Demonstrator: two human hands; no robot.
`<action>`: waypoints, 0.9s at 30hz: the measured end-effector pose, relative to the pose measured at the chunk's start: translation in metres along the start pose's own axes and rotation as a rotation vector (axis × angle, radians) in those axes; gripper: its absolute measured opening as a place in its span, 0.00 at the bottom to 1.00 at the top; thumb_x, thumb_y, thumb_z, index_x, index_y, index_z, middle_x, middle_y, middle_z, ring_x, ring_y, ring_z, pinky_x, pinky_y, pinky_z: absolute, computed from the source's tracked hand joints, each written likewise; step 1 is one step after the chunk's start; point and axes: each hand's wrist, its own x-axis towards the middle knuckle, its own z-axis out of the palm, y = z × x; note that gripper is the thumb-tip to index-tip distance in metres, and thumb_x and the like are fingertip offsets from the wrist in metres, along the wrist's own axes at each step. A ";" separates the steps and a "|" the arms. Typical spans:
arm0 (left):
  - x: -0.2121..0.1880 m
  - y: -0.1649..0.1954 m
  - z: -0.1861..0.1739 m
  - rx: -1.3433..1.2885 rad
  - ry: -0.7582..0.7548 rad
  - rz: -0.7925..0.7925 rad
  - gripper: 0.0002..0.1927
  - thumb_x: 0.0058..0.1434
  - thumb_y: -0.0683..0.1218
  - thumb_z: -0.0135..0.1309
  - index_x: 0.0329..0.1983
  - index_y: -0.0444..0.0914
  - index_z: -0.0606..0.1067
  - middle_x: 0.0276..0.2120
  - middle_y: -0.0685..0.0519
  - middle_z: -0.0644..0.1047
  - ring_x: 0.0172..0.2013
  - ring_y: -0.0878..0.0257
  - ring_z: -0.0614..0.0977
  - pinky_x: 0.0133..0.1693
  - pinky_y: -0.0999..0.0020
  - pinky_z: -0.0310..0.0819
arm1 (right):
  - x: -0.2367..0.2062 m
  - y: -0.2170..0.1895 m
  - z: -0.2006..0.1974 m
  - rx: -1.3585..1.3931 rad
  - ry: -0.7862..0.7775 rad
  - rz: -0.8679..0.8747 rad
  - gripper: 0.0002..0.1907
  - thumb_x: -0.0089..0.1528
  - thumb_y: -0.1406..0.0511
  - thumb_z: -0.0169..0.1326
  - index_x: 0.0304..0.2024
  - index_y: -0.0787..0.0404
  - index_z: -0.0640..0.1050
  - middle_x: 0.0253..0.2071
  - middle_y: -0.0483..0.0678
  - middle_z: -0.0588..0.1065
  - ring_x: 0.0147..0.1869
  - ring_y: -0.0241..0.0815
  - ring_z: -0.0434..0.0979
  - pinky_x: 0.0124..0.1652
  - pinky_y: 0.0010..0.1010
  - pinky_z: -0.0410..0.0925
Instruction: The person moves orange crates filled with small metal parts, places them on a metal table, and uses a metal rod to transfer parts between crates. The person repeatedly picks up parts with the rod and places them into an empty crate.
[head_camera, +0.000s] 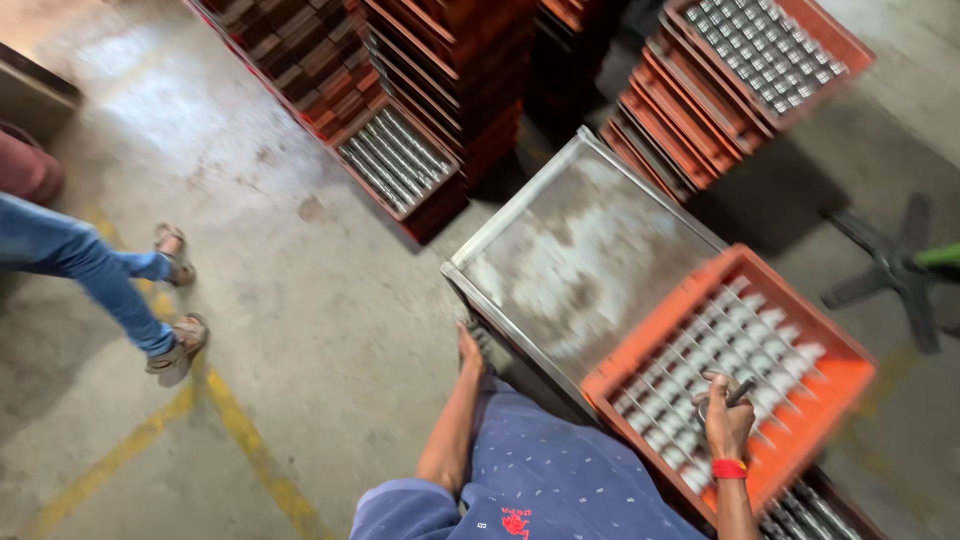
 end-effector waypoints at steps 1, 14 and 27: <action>0.007 0.010 0.007 0.014 0.001 -0.018 0.42 0.66 0.73 0.35 0.59 0.36 0.77 0.47 0.46 0.81 0.44 0.54 0.81 0.46 0.58 0.76 | 0.007 -0.016 0.020 -0.107 0.014 -0.043 0.30 0.72 0.46 0.50 0.46 0.69 0.81 0.37 0.64 0.79 0.44 0.58 0.81 0.46 0.50 0.70; 0.076 0.139 0.049 0.684 0.159 -0.234 0.50 0.67 0.77 0.19 0.71 0.35 0.62 0.62 0.39 0.71 0.59 0.44 0.74 0.58 0.48 0.65 | 0.035 -0.105 0.100 -0.756 -0.161 0.330 0.38 0.58 0.39 0.56 0.63 0.54 0.76 0.52 0.66 0.80 0.59 0.69 0.78 0.55 0.57 0.71; 0.085 0.140 0.073 0.172 0.055 -0.352 0.39 0.67 0.65 0.30 0.69 0.33 0.65 0.67 0.43 0.69 0.60 0.46 0.74 0.58 0.47 0.70 | 0.036 -0.138 0.101 -0.742 -0.129 0.365 0.36 0.56 0.44 0.58 0.64 0.49 0.73 0.51 0.62 0.81 0.57 0.66 0.80 0.54 0.55 0.72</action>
